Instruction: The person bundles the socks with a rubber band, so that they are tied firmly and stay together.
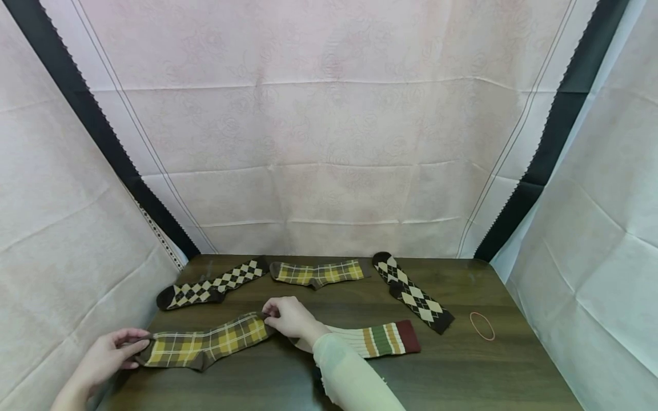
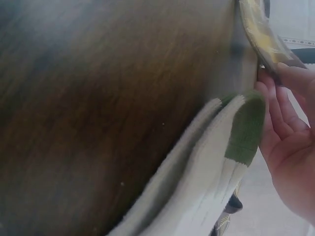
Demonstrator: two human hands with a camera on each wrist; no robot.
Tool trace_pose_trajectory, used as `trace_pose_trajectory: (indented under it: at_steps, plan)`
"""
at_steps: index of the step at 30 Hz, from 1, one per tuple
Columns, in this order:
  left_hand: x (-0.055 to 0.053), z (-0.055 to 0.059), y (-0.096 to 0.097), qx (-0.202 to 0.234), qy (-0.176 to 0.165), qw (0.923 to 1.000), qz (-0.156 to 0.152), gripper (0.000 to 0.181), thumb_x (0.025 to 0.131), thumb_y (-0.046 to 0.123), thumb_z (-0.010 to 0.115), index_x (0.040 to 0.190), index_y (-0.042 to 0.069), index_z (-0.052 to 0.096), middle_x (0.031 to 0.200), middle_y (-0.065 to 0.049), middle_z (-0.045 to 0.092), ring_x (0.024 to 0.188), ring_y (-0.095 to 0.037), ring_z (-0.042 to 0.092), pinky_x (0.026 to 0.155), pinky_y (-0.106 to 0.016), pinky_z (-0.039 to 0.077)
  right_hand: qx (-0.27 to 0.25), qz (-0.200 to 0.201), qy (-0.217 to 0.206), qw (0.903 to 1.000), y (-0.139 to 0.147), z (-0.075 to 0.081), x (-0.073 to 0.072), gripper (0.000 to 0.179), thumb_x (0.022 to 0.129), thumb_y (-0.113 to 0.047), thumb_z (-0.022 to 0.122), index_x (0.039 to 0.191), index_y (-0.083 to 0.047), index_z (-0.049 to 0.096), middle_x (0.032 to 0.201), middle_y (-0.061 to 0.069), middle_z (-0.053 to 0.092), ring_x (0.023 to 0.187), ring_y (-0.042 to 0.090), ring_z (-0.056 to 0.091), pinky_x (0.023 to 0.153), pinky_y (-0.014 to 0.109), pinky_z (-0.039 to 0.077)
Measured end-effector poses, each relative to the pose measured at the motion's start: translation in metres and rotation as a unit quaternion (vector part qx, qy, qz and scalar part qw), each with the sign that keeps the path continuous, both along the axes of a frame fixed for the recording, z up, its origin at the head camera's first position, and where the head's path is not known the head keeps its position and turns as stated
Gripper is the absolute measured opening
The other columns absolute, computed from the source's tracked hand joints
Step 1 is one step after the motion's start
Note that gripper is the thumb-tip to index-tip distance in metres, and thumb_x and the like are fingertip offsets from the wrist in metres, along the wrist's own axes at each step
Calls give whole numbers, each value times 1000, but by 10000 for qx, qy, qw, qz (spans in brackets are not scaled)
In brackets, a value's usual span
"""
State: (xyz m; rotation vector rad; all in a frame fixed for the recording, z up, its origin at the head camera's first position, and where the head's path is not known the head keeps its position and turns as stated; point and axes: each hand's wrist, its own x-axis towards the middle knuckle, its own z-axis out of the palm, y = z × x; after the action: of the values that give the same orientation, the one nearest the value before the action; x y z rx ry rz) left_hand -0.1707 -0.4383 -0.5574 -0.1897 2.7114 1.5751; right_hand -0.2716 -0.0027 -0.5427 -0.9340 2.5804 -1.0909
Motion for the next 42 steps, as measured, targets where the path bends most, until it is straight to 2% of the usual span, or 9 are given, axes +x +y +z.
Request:
trace_pose_trajectory:
  at_steps: [5, 8, 13, 20, 23, 29, 32, 35, 42]
  plan:
    - [-3, -1, -1, 76, -153, 9998, -89, 37, 98, 3, 76, 128, -15, 64, 113, -21, 74, 80, -14, 71, 67, -37, 64, 47, -27, -49, 10000, -2, 0, 1, 13, 102, -13, 75, 114, -17, 75, 96, -12, 67, 85, 1, 61, 80, 24, 54]
    - [-3, -3, -2, 42, -80, 9999, -101, 39, 96, 0, 77, 129, -17, 63, 113, -23, 73, 80, -14, 71, 67, -36, 64, 22, -31, -18, 10000, -4, -1, 1, 12, 102, -12, 75, 113, -17, 75, 96, -13, 68, 86, 0, 61, 80, 23, 54]
    - [-2, -4, -3, -74, 132, 9998, 116, 41, 94, -1, 79, 129, -18, 62, 110, -22, 74, 78, -11, 71, 67, -35, 64, -104, -63, 1, 9999, -6, -4, 0, 11, 103, -15, 75, 113, -19, 75, 95, -15, 67, 86, -1, 61, 80, 22, 54]
    - [-3, -3, -3, -336, -117, 9991, 217, 43, 98, 7, 79, 131, -16, 64, 112, -19, 75, 81, -11, 72, 70, -33, 63, -507, -261, -194, 9982, -4, -4, 3, 10, 104, -15, 73, 112, -19, 76, 95, -14, 67, 85, 1, 61, 78, 24, 54]
    - [-5, -2, -2, -452, -33, 9985, 320, 38, 99, 9, 77, 128, -15, 67, 112, -18, 76, 81, -10, 71, 70, -32, 63, -844, -320, -345, 9953, -3, -2, 5, 9, 105, -16, 72, 112, -20, 76, 94, -14, 68, 82, 3, 61, 75, 25, 54]
    - [-12, 6, 6, -364, 249, 9977, 511, 35, 102, 14, 76, 124, -13, 68, 104, -12, 75, 78, -8, 69, 68, -29, 63, -1603, -571, -912, 9812, 2, 1, 8, 11, 108, -17, 68, 117, -20, 72, 89, -5, 71, 69, 15, 69, 63, 32, 61]
    - [-16, 12, 10, -293, 281, 9979, 513, 38, 102, 17, 76, 126, -12, 66, 104, -10, 75, 77, -9, 70, 68, -29, 63, -1964, -703, -1229, 9703, 5, 4, 9, 11, 109, -16, 66, 118, -20, 71, 89, 1, 70, 72, 23, 74, 61, 38, 64]
    - [-19, 16, 16, -7, 330, 9978, 573, 38, 102, 15, 76, 126, -12, 65, 104, -9, 74, 78, -11, 70, 68, -30, 63, -2237, -782, -1481, 9602, 10, 6, 9, 12, 109, -13, 65, 119, -18, 70, 91, 6, 69, 74, 27, 75, 61, 40, 65]
    - [-30, 23, 36, 505, 482, 9959, 573, 33, 102, 11, 75, 124, -12, 65, 106, -7, 73, 80, -14, 71, 71, -35, 65, -2583, -831, -1689, 9475, 27, 14, 7, 14, 108, -6, 63, 121, -7, 69, 100, 10, 71, 77, 22, 74, 73, 46, 66]
